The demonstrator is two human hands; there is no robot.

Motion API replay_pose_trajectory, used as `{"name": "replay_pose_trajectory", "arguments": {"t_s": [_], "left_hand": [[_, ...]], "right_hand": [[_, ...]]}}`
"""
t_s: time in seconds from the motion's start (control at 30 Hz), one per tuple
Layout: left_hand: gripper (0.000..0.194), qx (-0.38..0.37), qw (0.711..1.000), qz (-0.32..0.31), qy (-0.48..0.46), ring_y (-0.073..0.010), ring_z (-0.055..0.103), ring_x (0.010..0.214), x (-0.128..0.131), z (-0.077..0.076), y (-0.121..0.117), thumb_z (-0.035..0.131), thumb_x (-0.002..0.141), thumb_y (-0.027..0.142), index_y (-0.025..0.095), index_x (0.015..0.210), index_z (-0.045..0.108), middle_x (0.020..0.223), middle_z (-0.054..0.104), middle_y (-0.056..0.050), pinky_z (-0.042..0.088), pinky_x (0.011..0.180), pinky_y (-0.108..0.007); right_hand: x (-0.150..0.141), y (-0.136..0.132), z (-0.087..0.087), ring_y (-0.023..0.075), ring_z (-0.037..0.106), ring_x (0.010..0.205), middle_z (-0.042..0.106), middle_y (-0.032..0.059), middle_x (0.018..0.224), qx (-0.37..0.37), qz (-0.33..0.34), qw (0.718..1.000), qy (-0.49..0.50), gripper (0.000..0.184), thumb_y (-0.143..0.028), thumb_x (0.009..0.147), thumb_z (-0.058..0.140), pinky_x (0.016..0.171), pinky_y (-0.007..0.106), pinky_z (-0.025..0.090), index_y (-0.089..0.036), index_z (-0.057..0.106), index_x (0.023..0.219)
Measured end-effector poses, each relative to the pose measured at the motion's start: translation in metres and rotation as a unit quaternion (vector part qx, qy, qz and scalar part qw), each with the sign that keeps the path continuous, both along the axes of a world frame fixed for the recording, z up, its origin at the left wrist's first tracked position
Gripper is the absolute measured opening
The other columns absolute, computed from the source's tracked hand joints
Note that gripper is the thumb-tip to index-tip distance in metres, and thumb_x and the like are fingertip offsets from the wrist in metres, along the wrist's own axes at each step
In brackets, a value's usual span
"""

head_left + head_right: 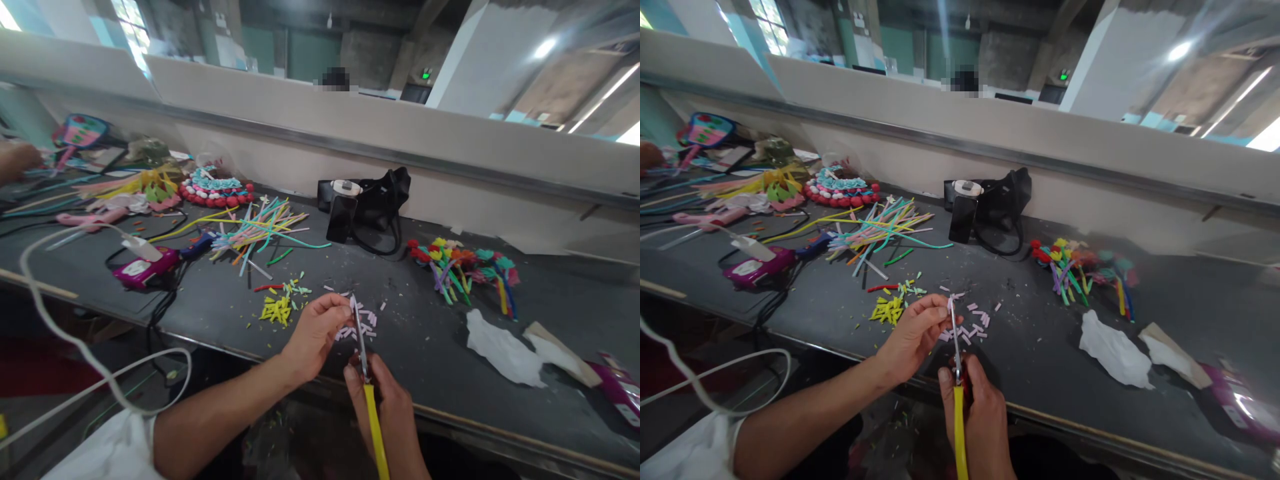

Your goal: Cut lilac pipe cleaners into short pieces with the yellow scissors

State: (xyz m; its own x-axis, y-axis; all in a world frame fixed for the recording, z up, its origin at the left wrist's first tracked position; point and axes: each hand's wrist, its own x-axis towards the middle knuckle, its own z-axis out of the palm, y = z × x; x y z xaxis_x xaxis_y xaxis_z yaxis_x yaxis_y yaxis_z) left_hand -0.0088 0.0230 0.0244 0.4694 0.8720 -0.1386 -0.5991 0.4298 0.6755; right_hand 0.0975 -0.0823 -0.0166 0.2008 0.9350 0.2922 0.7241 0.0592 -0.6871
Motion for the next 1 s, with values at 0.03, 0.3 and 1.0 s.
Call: {"name": "replay_pose_trajectory", "arguments": {"t_s": [0.03, 0.3, 1.0], "left_hand": [[0.012, 0.0, 1.0, 0.0, 0.002, -0.0111, 0.058, 0.064, 0.0, 0.0, 0.0, 0.073, 0.067, 0.018, 0.015, 0.071, 0.062, 0.067, 0.061, 0.001, 0.045, 0.063, -0.023], [0.009, 0.004, 1.0, -0.002, 0.012, -0.0117, 0.057, 0.064, 0.0, -0.001, -0.002, 0.07, 0.069, 0.018, 0.015, 0.072, 0.062, 0.068, 0.062, -0.001, 0.044, 0.064, -0.024], [0.006, 0.137, 0.977, -0.019, 0.16, -0.0105, 0.049, 0.06, -0.001, -0.003, 0.0, 0.065, 0.069, 0.019, 0.015, 0.069, 0.06, 0.064, 0.056, 0.001, 0.038, 0.06, -0.024]], "right_hand": [[0.0, 0.0, -0.001, 0.0133, 0.065, 0.059, 0.071, 0.003, 0.076, -0.003, -0.001, 1.0, 0.002, 0.028, -0.043, 0.093, 0.047, 0.053, 0.018, 0.047, -0.018, 0.062, 0.094], [0.001, 0.001, -0.005, 0.0116, 0.063, 0.054, 0.07, 0.0012, 0.07, 0.021, -0.011, 1.0, -0.001, 0.029, -0.043, 0.093, 0.048, 0.049, 0.017, 0.045, -0.018, 0.062, 0.089], [0.005, 0.003, 0.011, 0.0133, 0.06, 0.057, 0.065, 0.0005, 0.066, 0.007, -0.073, 0.99, 0.121, 0.036, -0.051, 0.088, 0.051, 0.052, 0.019, 0.046, -0.018, 0.066, 0.086]]}}
